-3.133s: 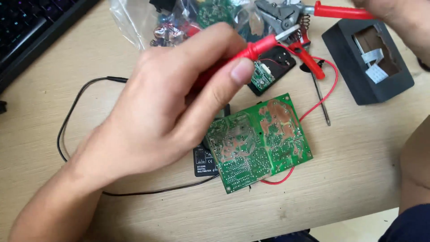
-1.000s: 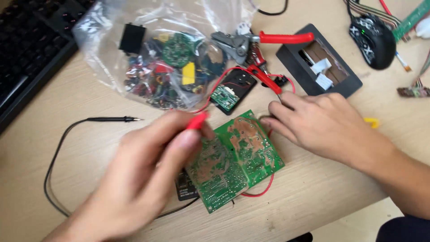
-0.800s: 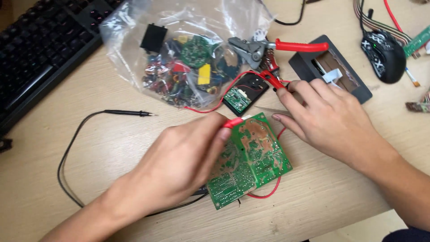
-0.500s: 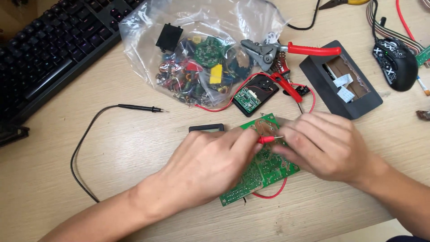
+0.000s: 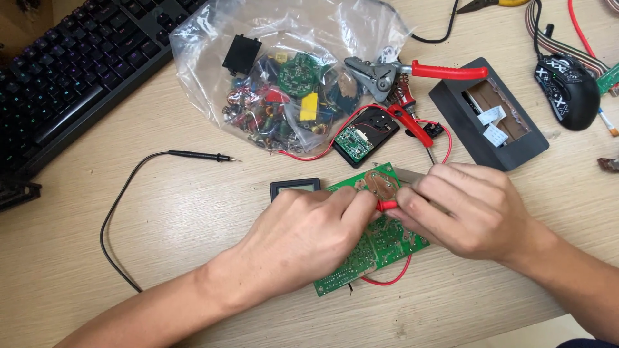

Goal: A person prepares electrical wires by stripping insulation and uses a multimeter to test a circuit board.

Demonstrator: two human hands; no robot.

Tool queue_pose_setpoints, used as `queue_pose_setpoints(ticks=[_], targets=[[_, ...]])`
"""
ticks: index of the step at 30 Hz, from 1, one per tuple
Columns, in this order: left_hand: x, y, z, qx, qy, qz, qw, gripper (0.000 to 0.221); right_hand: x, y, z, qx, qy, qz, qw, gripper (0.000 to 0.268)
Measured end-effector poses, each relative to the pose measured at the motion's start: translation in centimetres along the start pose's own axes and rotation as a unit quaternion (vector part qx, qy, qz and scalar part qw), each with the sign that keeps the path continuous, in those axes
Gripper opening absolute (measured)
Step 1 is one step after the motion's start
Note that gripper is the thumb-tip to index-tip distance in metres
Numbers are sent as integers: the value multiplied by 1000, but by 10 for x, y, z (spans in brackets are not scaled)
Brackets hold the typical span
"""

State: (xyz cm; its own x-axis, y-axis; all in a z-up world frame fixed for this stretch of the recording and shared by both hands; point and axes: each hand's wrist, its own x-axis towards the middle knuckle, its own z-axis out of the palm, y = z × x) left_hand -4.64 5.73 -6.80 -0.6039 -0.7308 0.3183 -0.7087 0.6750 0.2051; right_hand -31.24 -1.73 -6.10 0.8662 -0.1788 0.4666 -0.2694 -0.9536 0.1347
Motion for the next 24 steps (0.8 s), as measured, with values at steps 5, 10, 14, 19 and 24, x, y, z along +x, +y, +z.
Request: queue_pose_setpoints(ticks=[5, 10, 14, 19, 24], targets=[[-1, 2, -1, -1, -11, 12, 1000, 7, -1, 1, 1, 52, 13, -14, 998, 28], [-1, 5, -3, 7, 7, 21, 1000, 7, -2, 2, 2, 127, 19, -24, 991, 30], [-2, 7, -2, 10, 9, 16, 1000, 11, -3, 1, 4, 150, 30, -27, 988, 32], [-5, 8, -1, -4, -6, 4, 1000, 11, -8, 3, 8, 132, 17, -29, 991, 30], [-5, 12, -8, -1, -16, 16, 1000, 11, -8, 0, 5, 143, 23, -47, 988, 32]])
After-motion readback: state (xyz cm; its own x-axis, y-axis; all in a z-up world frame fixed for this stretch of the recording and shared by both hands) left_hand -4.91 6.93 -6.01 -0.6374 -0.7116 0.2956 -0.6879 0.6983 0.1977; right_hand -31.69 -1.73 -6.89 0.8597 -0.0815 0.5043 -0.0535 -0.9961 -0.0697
